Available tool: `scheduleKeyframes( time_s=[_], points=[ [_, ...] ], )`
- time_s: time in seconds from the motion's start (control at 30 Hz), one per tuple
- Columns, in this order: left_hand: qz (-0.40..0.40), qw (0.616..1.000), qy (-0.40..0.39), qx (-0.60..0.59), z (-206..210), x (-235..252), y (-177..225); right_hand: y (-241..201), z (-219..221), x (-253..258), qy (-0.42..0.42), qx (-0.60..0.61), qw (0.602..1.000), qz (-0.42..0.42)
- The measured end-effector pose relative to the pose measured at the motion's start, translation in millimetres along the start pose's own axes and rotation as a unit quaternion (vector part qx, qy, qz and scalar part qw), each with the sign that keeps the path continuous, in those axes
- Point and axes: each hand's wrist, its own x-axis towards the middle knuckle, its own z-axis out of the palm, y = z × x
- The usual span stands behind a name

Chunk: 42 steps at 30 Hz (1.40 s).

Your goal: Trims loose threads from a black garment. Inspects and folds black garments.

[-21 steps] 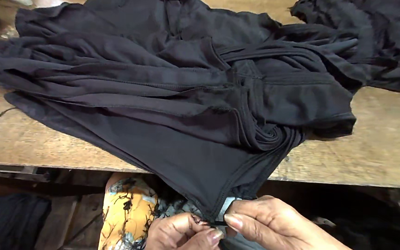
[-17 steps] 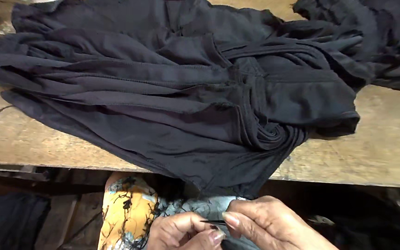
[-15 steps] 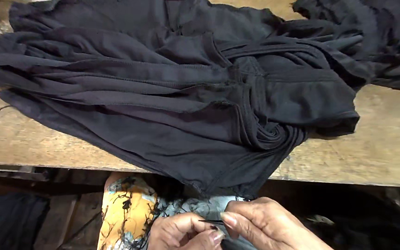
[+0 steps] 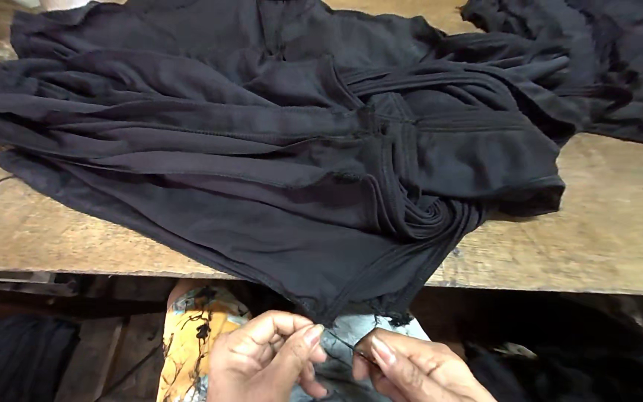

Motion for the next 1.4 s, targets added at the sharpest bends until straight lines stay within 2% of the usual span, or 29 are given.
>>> scheduleKeyframes(
  time_s=[0.33,0.63,0.73,0.83,0.97,1.07,1.23,1.4],
  points=[
    [0.022,0.999,-0.021,0.011,-7.2,-14.2,2.3,-0.3,14.8,6.8,-0.001,0.012,1.0,-0.005],
    [0.019,0.999,-0.038,0.022,-7.9,-11.5,-1.6,0.6,18.4,8.2,0.05,0.004,0.998,-0.023],
    [-0.014,0.999,-0.017,-0.039,-7.8,0.5,-4.7,1.1,14.2,5.4,0.033,0.072,0.997,0.008],
    [-0.041,0.989,0.012,-0.143,-2.8,10.8,-3.0,4.0,13.7,2.6,0.023,0.078,0.996,0.031],
    [-0.039,0.978,0.024,-0.204,1.8,11.9,-0.8,6.5,13.8,0.5,0.006,0.093,0.995,0.019],
    [-0.027,0.977,-0.01,-0.21,-5.2,4.6,-2.6,5.1,12.9,-0.7,-0.009,0.077,0.997,-0.015],
    [-0.017,0.978,-0.066,-0.196,-16.5,-10.2,-6.5,3.0,17.5,0.0,-0.007,-0.023,0.998,-0.059],
    [-0.015,0.976,-0.065,-0.206,-17.7,-15.6,-5.5,0.0,24.2,3.3,0.025,0.01,0.998,-0.064]
  ],
)
